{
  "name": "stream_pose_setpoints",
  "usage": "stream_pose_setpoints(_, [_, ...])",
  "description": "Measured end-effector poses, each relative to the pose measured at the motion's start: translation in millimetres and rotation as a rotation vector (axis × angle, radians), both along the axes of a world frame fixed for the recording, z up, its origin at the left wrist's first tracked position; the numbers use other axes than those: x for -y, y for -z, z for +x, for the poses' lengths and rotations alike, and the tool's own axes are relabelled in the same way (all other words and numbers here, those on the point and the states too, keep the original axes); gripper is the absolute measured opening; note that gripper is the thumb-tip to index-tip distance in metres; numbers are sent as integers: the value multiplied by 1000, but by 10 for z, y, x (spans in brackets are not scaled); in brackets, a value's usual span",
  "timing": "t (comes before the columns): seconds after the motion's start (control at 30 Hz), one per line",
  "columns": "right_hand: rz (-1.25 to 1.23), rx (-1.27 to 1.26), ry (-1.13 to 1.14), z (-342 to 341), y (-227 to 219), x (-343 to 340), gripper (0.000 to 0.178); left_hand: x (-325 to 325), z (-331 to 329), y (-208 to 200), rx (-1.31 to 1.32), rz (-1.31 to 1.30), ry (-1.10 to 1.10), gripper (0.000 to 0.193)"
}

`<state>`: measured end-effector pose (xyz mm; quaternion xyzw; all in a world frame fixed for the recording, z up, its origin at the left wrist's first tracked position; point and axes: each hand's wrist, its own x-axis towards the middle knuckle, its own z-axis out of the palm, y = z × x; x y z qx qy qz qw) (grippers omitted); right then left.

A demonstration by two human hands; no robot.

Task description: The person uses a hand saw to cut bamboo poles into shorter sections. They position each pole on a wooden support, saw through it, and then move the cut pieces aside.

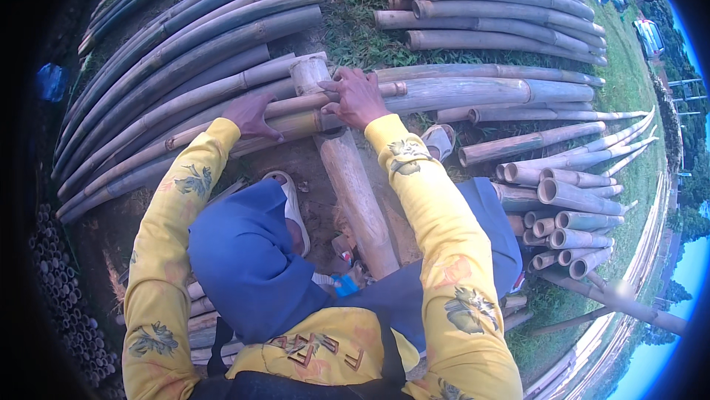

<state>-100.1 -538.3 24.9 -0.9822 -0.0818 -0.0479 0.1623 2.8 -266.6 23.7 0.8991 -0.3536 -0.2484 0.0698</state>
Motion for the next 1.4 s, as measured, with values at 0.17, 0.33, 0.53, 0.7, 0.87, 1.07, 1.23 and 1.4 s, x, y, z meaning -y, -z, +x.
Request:
stream_pose_setpoints(0.17, [34,152,35,-1113,-1367,675,53,-155,75,150,-53,-44,-48,114])
stream_pose_setpoints(0.33, [180,440,746,-3331,-1942,1365,33,-50,105,8,-87,72,-26,123])
stream_pose_setpoints(0.53, [264,253,1504,-5791,-495,455,21,28,69,134,-61,10,58,110])
stream_pose_setpoints(0.7, [421,-160,1628,-6115,328,-854,30,-59,80,292,10,-21,45,99])
stream_pose_setpoints(0.87, [451,-173,1287,-6318,875,-1553,41,-225,261,352,-48,-131,57,95])
stream_pose_setpoints(1.07, [574,-483,1448,-6250,1019,-1272,43,-127,83,97,-54,-88,50,98])
stream_pose_setpoints(1.23, [501,-535,1406,-6279,1095,-986,39,-113,16,111,5,-51,17,106])
stream_pose_setpoints(1.4, [417,-493,1411,-6230,1103,-882,36,-93,71,243,14,37,6,118])
